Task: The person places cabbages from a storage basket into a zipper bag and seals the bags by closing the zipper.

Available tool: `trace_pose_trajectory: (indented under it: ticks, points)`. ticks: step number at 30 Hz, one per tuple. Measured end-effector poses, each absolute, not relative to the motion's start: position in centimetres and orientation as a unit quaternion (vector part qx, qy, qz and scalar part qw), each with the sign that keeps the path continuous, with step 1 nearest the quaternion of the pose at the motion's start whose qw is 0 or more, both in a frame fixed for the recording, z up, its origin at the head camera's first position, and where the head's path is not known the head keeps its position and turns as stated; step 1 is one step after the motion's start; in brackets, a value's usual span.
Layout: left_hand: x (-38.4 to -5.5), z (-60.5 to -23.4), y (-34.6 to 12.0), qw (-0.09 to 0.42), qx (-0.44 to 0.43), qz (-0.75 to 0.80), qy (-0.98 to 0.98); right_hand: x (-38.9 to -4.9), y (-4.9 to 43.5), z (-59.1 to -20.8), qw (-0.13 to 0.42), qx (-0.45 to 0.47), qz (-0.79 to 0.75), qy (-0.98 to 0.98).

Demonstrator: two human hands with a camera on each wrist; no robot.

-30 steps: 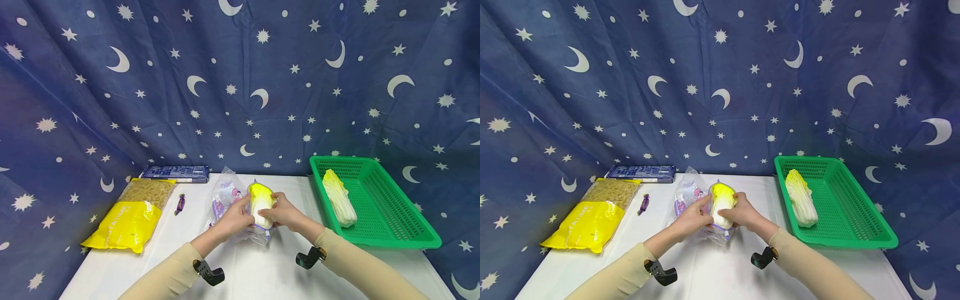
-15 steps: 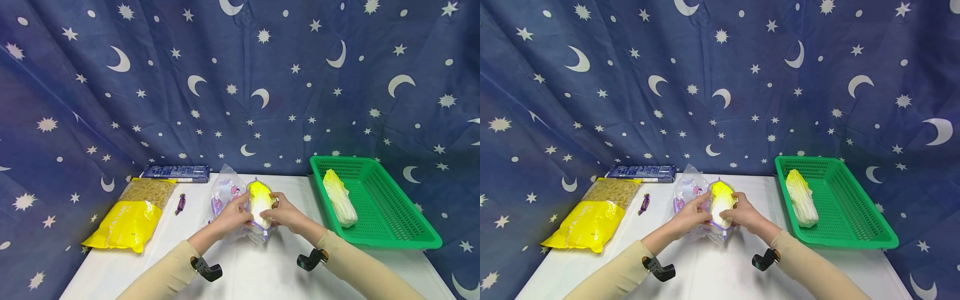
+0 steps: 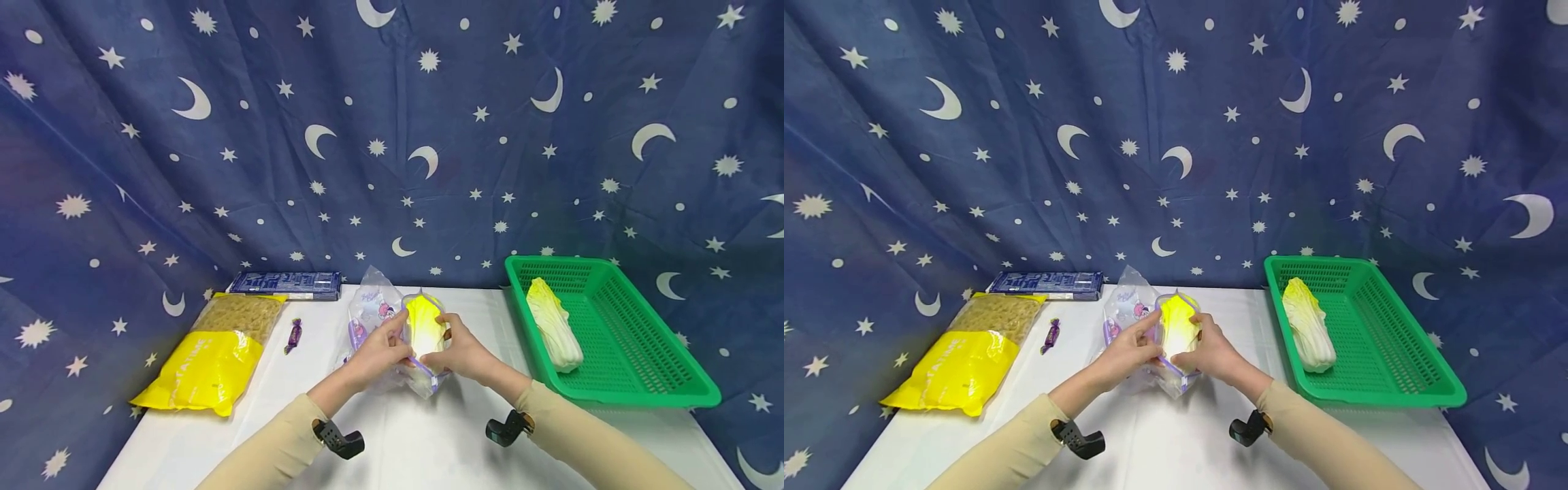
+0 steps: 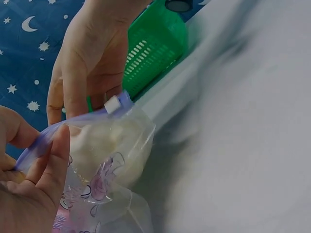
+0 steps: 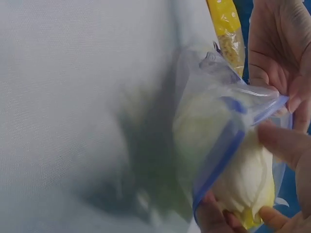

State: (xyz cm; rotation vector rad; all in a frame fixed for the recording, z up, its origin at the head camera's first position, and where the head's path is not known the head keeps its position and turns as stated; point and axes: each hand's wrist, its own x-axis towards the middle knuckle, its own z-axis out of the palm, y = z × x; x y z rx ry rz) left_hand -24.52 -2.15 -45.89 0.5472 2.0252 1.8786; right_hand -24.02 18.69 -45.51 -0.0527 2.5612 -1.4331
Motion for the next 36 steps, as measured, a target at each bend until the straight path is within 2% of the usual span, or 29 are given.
trace_pose_trajectory:
  ticks: [5, 12, 14, 17, 21, 25, 29, 36]
  points:
    - [-24.9, -45.9, -2.8, 0.161, 0.173, 0.661, 0.712, -23.9, 19.1, -45.6, 0.077, -0.037, -0.499, 0.863]
    - [-25.1, -45.0, -3.3, 0.162, 0.165, 0.687, 0.689, -23.5, 20.0, -45.0, -0.054, -0.049, -0.480, 0.874]
    - [-25.1, -45.0, -3.5, 0.156, 0.160, 0.691, 0.687, -23.5, 20.3, -45.2, -0.074, -0.038, -0.483, 0.872]
    - [-25.1, -44.9, -4.0, 0.152, 0.144, 0.700, 0.682, -23.4, 20.5, -46.0, -0.044, -0.014, -0.520, 0.853]
    - [-25.1, -44.8, -4.3, 0.152, 0.139, 0.708, 0.675, -23.3, 19.9, -47.3, 0.030, 0.017, -0.590, 0.806]
    - [-25.1, -44.6, -4.3, 0.154, 0.145, 0.713, 0.668, -23.8, 19.0, -47.8, 0.051, 0.034, -0.649, 0.758]
    - [-25.2, -44.3, -4.4, 0.152, 0.144, 0.705, 0.677, -24.1, 18.7, -47.0, 0.030, 0.030, -0.645, 0.763]
    - [-25.4, -42.7, -4.6, 0.133, 0.139, 0.647, 0.738, -24.5, 18.9, -44.3, -0.024, 0.007, -0.536, 0.844]
